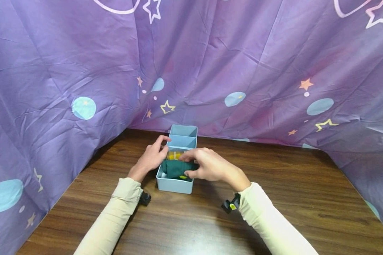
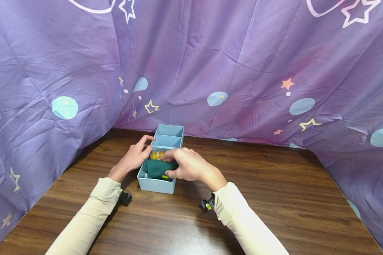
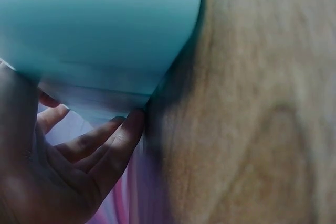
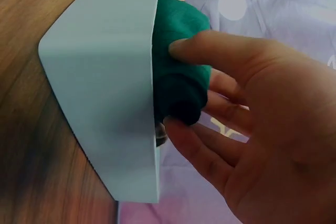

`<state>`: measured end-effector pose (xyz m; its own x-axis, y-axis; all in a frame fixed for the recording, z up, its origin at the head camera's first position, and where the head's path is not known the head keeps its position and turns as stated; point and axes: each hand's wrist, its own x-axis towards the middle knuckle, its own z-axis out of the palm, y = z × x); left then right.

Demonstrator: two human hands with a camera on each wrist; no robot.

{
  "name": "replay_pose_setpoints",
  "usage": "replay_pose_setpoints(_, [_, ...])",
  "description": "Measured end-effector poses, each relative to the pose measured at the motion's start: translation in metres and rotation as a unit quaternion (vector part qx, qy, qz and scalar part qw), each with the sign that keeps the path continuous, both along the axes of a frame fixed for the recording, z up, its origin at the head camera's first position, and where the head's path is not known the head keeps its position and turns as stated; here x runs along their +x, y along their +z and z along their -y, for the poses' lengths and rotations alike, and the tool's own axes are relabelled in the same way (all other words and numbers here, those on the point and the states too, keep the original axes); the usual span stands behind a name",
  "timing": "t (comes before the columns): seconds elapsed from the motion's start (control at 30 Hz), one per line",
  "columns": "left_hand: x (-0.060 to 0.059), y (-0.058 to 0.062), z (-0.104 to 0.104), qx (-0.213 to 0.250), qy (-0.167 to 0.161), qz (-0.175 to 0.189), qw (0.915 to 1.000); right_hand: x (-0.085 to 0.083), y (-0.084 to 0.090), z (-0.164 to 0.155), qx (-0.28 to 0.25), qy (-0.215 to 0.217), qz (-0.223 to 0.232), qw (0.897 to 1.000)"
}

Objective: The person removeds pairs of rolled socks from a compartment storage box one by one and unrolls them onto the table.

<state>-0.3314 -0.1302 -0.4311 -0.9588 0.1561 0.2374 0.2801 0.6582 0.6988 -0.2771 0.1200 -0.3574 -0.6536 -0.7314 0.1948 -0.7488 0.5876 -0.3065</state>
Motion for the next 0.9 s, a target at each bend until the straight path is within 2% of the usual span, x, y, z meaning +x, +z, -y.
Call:
replay_pose_setpoints(0.37, [0.001, 0.001, 0.001, 0.000, -0.002, 0.002, 1.0000, 0.001, -0.004, -0.012, -0.065, 0.021, -0.001, 0.998])
replay_pose_setpoints(0.9, [0.000, 0.001, 0.000, -0.009, 0.010, -0.001, 0.9999, 0.010, 0.002, -0.040, -0.175, -0.001, 0.039, 0.984])
